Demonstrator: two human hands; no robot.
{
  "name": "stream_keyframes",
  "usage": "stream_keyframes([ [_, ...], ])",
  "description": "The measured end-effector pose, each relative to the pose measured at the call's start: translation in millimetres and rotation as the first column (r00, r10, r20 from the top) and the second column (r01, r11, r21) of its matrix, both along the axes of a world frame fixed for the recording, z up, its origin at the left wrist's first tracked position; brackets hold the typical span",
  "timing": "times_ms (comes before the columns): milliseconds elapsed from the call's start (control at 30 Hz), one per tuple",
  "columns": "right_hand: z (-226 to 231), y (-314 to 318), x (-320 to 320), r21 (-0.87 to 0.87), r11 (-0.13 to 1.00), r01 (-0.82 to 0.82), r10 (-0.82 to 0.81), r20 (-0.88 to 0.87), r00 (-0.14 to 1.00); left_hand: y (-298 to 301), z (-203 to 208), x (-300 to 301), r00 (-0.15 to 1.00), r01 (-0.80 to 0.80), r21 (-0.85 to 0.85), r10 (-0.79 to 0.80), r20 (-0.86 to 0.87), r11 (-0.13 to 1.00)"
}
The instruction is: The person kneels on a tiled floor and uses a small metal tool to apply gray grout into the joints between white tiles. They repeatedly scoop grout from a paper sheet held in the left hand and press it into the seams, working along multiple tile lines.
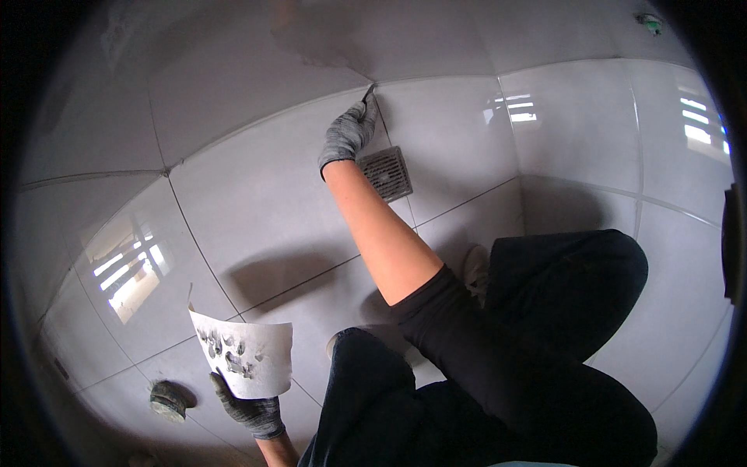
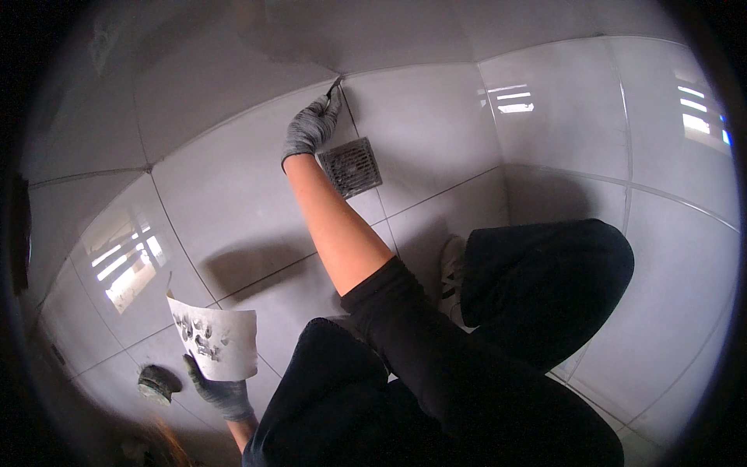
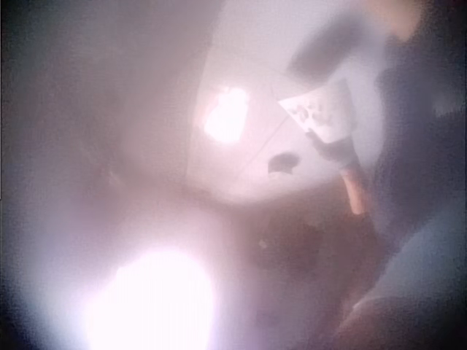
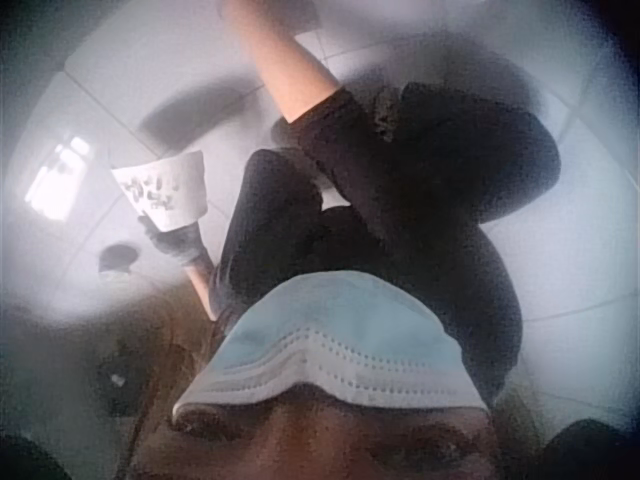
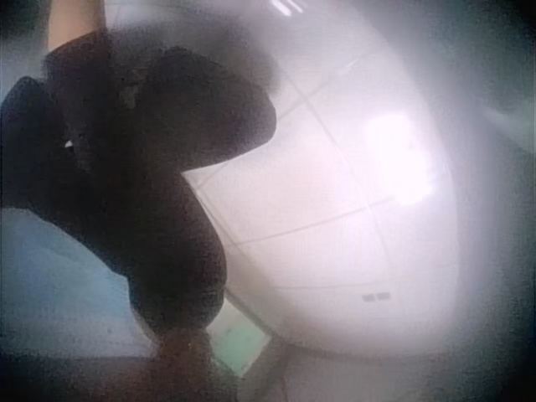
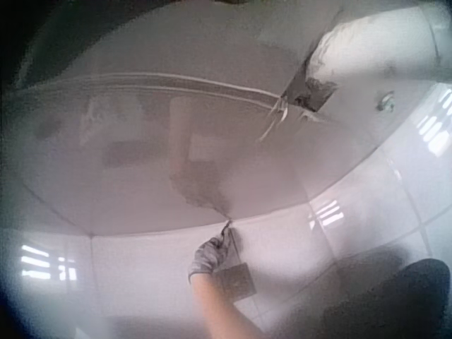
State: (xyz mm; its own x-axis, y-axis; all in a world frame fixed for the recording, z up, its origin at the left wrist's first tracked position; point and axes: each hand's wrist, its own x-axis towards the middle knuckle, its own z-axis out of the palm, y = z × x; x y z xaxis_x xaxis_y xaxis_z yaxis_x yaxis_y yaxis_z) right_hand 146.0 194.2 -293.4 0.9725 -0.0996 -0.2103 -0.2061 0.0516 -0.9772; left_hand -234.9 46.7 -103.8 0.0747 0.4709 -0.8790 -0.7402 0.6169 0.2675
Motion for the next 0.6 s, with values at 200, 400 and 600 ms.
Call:
stream_keyframes([
  [200, -4, -3, -1, -0.126, 0.992, -0.023, 0.022, -0.004, 1.000, 0, 1, -3, 0.997, 0.018, 0.075, -0.024, 0.075, 0.997],
  [400, -9, -8, 14, 0.072, 0.997, 0.022, -0.021, -0.013, 1.000, -1, -1, -2, 0.999, 0.038, 0.031, -0.038, 0.012, 0.999],
  [600, -12, -8, 18, -0.049, 0.998, 0.031, -0.030, 0.018, 0.999, 0, 2, -2, 0.998, 0.067, 0.040, -0.067, 0.008, 0.997],
])
